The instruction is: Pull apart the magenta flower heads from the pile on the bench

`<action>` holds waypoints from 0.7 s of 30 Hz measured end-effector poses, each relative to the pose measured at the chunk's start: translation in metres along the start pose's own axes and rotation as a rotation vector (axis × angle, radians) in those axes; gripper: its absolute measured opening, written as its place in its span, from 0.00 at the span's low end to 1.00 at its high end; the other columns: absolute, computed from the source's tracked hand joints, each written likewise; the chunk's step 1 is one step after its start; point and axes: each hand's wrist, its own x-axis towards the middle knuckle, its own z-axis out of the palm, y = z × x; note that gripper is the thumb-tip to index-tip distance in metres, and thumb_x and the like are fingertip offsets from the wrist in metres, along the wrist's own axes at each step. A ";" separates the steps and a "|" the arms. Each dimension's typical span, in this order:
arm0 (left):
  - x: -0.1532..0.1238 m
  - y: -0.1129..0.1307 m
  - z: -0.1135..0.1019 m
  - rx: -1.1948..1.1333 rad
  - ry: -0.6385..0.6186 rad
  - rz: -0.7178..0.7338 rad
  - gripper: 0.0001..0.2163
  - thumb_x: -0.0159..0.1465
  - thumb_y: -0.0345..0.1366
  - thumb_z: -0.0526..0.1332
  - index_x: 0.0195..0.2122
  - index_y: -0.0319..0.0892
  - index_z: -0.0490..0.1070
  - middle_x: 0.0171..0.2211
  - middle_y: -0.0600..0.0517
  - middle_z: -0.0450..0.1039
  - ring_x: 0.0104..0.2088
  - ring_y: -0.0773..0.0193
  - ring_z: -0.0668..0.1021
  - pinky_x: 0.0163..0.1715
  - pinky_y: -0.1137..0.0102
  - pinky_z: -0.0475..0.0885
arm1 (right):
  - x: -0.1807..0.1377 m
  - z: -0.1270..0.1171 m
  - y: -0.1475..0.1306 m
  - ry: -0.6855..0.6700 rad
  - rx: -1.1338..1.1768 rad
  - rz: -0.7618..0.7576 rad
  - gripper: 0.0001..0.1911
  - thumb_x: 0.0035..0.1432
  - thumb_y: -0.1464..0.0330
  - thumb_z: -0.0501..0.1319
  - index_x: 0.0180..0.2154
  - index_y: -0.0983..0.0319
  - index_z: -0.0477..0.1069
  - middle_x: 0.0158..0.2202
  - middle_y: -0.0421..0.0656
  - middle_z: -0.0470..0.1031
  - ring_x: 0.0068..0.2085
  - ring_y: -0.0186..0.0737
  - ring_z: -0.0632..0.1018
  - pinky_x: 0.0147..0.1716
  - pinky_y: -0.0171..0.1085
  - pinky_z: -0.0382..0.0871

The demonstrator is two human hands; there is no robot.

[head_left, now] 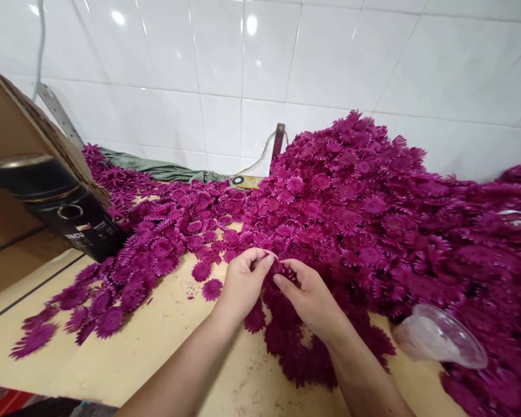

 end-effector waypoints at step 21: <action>-0.002 0.001 0.007 0.513 -0.081 0.270 0.18 0.55 0.29 0.56 0.48 0.43 0.69 0.49 0.47 0.69 0.52 0.57 0.69 0.54 0.63 0.60 | -0.003 -0.030 0.009 0.277 -0.231 0.101 0.18 0.53 0.59 0.49 0.16 0.58 0.53 0.13 0.36 0.58 0.16 0.33 0.64 0.17 0.32 0.58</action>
